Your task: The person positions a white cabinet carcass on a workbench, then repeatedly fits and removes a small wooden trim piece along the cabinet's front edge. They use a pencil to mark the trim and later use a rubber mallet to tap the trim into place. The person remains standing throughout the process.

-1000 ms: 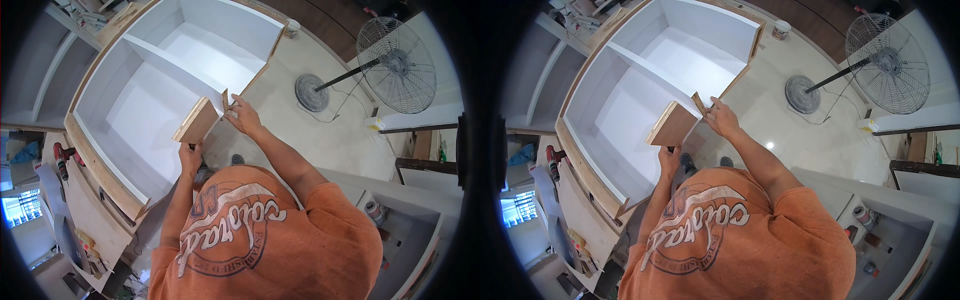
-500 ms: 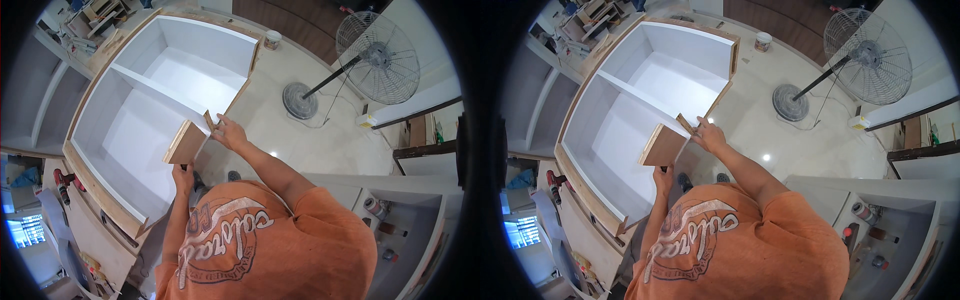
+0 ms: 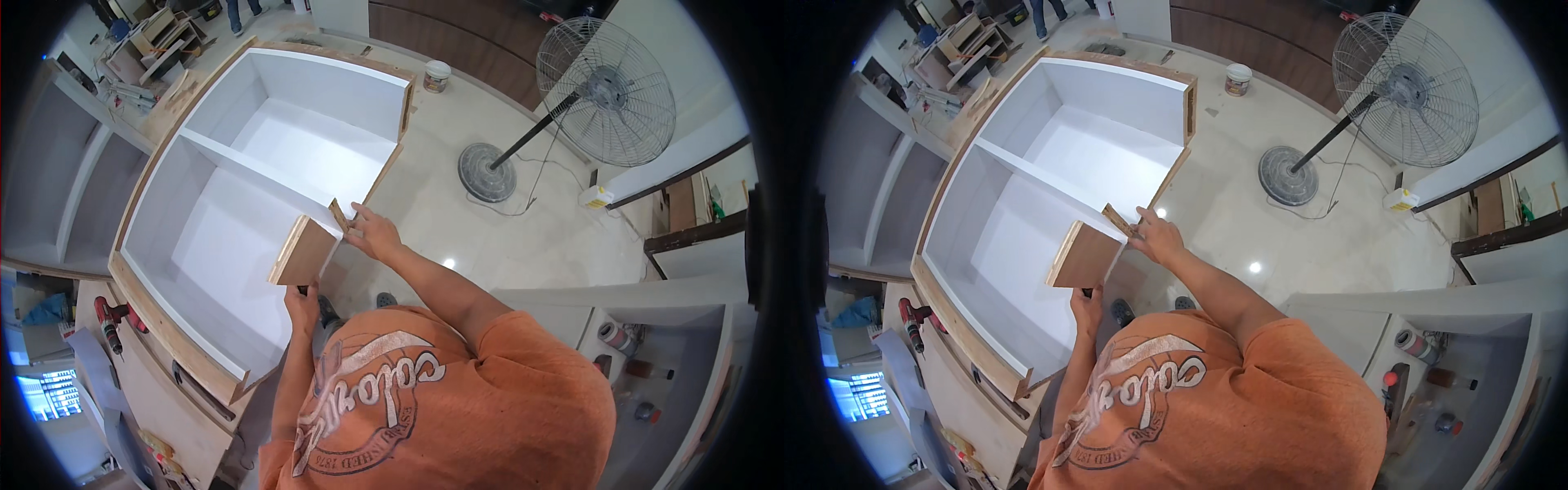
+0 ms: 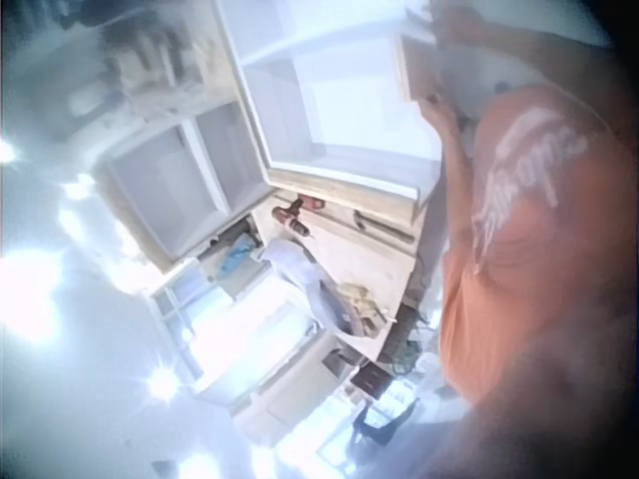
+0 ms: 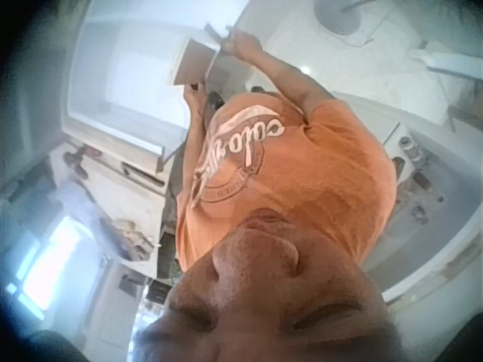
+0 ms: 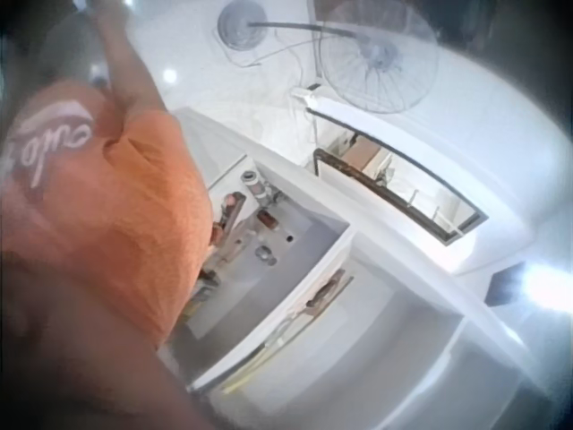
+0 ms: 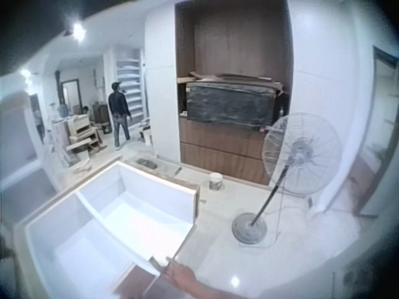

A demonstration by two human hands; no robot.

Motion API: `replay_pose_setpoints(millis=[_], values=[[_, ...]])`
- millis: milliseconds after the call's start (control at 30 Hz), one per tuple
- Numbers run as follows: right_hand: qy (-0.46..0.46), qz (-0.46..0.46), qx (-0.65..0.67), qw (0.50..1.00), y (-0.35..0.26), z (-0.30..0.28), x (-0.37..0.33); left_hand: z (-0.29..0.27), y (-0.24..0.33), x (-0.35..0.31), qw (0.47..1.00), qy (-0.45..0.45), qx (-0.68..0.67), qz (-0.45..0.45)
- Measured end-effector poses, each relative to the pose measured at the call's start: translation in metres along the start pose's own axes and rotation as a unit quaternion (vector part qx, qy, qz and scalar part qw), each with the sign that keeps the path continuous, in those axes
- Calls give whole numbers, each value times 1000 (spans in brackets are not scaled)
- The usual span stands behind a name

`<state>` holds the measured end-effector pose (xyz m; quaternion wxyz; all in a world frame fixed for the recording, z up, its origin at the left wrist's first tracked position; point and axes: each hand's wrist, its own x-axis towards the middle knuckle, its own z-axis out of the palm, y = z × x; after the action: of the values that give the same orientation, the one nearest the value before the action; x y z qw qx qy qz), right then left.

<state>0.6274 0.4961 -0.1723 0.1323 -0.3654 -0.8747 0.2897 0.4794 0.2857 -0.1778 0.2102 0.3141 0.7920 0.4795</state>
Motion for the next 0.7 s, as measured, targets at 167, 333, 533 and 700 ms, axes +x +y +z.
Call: replay_pose_setpoints(millis=[167,333,533,700], values=[[3,-1,3,1000,0,-1,0,-2,4,1,1000,-13,1,-23],[-7,2,10,1000,-1,-3,0,-2,1,1,1000,-15,12,-16],[7,2,-8,1000,3,7,1,-2,3,1,999,-18,-17,-36],[6,5,7,1000,2,6,0,-3,0,1,1000,-16,-9,-24]])
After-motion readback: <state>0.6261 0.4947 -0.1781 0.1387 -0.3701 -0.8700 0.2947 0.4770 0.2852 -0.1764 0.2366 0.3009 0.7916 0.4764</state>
